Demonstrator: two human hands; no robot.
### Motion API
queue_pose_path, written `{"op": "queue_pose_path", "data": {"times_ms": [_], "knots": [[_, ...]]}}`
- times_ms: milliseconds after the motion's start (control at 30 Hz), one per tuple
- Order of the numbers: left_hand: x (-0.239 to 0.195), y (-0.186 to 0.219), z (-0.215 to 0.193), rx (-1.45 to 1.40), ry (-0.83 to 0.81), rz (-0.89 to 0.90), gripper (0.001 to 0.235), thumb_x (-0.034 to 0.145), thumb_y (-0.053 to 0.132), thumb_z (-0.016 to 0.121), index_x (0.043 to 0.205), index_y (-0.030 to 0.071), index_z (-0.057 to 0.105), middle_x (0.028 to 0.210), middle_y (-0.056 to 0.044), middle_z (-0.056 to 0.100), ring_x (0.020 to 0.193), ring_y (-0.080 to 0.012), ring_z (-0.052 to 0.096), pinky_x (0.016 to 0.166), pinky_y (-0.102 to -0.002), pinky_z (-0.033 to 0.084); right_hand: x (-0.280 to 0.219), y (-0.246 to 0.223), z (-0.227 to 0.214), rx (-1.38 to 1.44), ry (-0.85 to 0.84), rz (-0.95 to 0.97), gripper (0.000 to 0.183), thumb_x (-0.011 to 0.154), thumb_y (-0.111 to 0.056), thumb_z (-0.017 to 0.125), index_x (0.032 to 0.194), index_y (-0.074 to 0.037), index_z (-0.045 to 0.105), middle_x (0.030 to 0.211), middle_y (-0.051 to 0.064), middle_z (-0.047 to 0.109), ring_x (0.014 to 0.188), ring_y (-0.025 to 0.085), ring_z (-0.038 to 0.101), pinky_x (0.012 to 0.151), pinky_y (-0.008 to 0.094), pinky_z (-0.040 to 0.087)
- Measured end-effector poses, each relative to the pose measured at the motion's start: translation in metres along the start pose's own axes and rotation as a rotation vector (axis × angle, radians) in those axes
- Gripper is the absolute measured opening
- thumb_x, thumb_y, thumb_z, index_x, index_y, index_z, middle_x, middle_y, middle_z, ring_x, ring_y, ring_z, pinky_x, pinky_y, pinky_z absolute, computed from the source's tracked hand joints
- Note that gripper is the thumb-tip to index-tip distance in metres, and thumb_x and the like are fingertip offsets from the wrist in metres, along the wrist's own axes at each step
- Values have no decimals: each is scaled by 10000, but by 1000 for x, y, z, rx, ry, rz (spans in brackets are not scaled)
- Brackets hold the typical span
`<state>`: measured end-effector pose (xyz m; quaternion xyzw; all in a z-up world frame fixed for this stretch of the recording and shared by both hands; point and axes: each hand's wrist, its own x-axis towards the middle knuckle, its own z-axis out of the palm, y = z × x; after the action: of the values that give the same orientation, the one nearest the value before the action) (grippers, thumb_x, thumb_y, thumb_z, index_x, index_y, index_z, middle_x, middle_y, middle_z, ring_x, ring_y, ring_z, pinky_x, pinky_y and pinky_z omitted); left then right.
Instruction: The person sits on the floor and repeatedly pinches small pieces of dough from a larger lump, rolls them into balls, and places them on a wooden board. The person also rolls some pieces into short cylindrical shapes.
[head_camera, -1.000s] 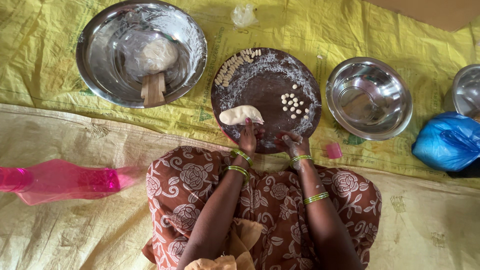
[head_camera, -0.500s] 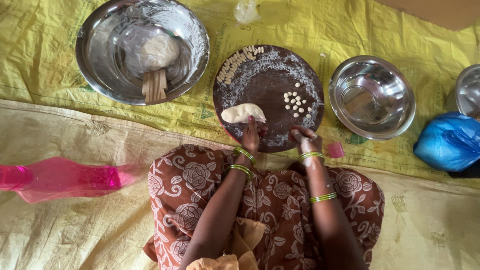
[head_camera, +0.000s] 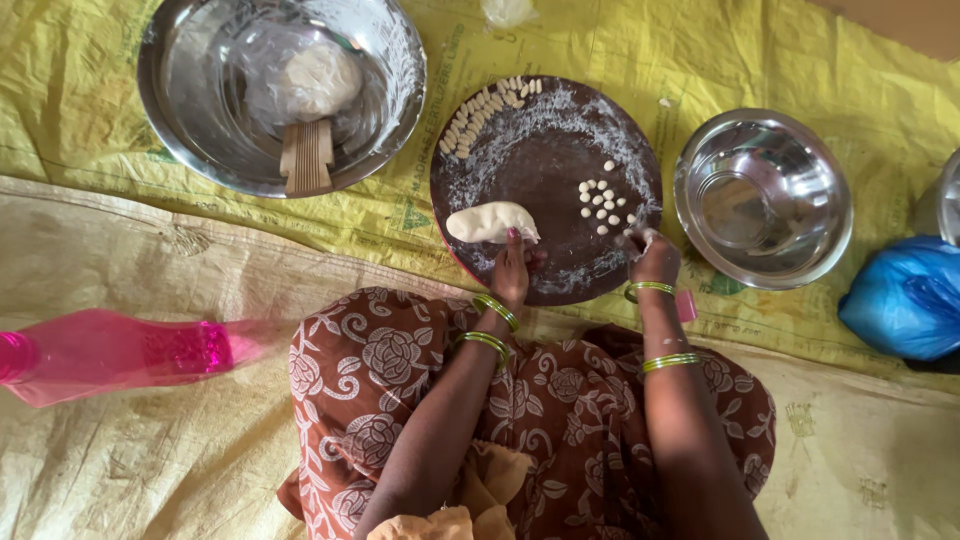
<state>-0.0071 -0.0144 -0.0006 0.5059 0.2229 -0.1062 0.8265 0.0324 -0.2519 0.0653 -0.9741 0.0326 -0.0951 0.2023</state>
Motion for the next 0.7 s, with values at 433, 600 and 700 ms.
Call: {"op": "queue_pose_path", "data": {"times_ms": [433,600,700], "knots": [[-3,16,5,-138,249,240,645,1082,530,329,1137,-22,659,975,-105,716,923,-207,687,922,-373,574,7,7,15,366,127,74,158,931,-116,746,1080,-100,798,1009,80,797,836,132,762,741,296,618],[-11,32,2,-136,354,217,621,1087,511,313,1154,3,664,997,-92,697,984,-213,654,981,-388,517,-11,-72,39,189,-293,-13,193,932,-203,758,1101,-112,786,1000,69,750,669,193,698,577,340,596],[-17,35,3,-99,336,130,697,1065,559,315,1263,-30,632,1143,-195,701,1105,-295,663,1045,-437,517,-24,-113,53,144,-96,-303,406,782,-226,842,1099,7,742,961,173,707,847,326,684,771,435,566]]}}
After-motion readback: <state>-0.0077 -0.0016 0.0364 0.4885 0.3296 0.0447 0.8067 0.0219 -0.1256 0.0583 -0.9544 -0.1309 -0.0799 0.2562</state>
